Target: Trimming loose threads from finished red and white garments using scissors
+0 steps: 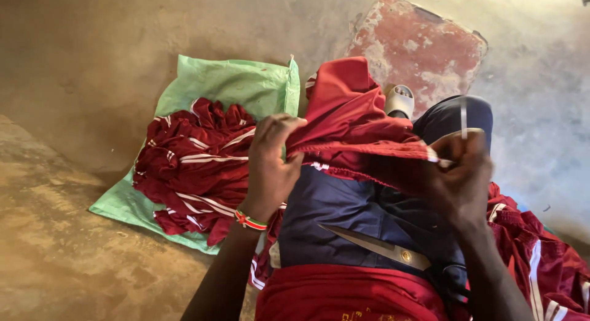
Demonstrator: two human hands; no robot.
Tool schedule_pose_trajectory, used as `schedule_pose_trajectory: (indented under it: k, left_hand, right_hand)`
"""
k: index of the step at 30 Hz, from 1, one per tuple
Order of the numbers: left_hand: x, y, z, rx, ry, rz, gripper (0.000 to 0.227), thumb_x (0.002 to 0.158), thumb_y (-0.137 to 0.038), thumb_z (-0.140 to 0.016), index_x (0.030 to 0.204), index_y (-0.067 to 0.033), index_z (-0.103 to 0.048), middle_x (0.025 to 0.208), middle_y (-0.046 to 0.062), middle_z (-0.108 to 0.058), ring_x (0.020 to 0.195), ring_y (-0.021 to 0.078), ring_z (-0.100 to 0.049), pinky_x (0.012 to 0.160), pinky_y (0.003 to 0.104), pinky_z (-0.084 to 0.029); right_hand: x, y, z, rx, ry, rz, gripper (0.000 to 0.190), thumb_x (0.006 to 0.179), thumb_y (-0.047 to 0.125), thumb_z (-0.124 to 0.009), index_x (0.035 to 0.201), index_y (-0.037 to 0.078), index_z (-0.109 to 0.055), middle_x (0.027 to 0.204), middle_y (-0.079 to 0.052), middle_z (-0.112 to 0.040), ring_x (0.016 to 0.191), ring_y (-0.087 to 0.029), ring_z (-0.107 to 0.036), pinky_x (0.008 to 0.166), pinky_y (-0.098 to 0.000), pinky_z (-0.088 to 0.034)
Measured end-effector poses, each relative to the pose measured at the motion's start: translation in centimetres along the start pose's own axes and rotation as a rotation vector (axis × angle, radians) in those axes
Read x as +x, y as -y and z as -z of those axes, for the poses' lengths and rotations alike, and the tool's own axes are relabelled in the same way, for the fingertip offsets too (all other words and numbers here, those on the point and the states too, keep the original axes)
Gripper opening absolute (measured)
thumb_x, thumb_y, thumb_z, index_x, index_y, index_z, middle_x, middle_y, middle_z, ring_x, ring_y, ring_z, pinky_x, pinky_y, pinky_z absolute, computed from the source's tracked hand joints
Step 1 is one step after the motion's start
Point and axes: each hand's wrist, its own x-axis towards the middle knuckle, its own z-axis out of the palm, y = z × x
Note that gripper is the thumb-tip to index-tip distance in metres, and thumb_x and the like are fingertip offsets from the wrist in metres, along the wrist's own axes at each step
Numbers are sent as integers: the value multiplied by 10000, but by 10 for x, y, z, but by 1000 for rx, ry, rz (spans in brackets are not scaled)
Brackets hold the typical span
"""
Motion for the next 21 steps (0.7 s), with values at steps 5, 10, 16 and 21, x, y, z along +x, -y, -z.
schedule_pose_trajectory:
  k: [5,10,16,21]
  left_hand:
    - [3,-14,-1,83,-1,-90,594,596,124,-696,1164,-33,-616,1203,97,-563,1198,333,-537,1092,469,-456]
    - [6,-21,-11,187,-114,-299,464,695,150,-762,1116,15,-620,1128,131,-588,1115,357,-604,1036,491,-575]
    - [8,-30,-8,203,-140,-380,421,684,99,-775,1072,-3,-645,1133,135,-607,1067,369,-619,948,519,-563]
    - [0,-26,-24,205,12,-243,587,641,-48,-835,1187,-61,-619,1220,111,-556,1136,343,-554,1051,496,-507]
  right_hand:
    - [-4,-8,38,-143,-169,182,322,1073,-64,-757,1097,-65,-436,1023,-171,-651,695,-166,-451,620,-311,-399]
    - [-25,-49,76,-94,-346,162,284,1185,-262,-671,1237,-136,-421,1253,-312,-641,950,-276,-593,804,-332,-517]
    - [-43,-74,102,-204,-336,81,308,1117,-237,-784,1317,-113,-587,1227,-233,-646,997,-244,-623,812,-283,-494]
    - [-37,-48,96,-209,-329,67,195,1244,-183,-740,1348,-142,-581,1136,-191,-594,878,-189,-522,727,-270,-431]
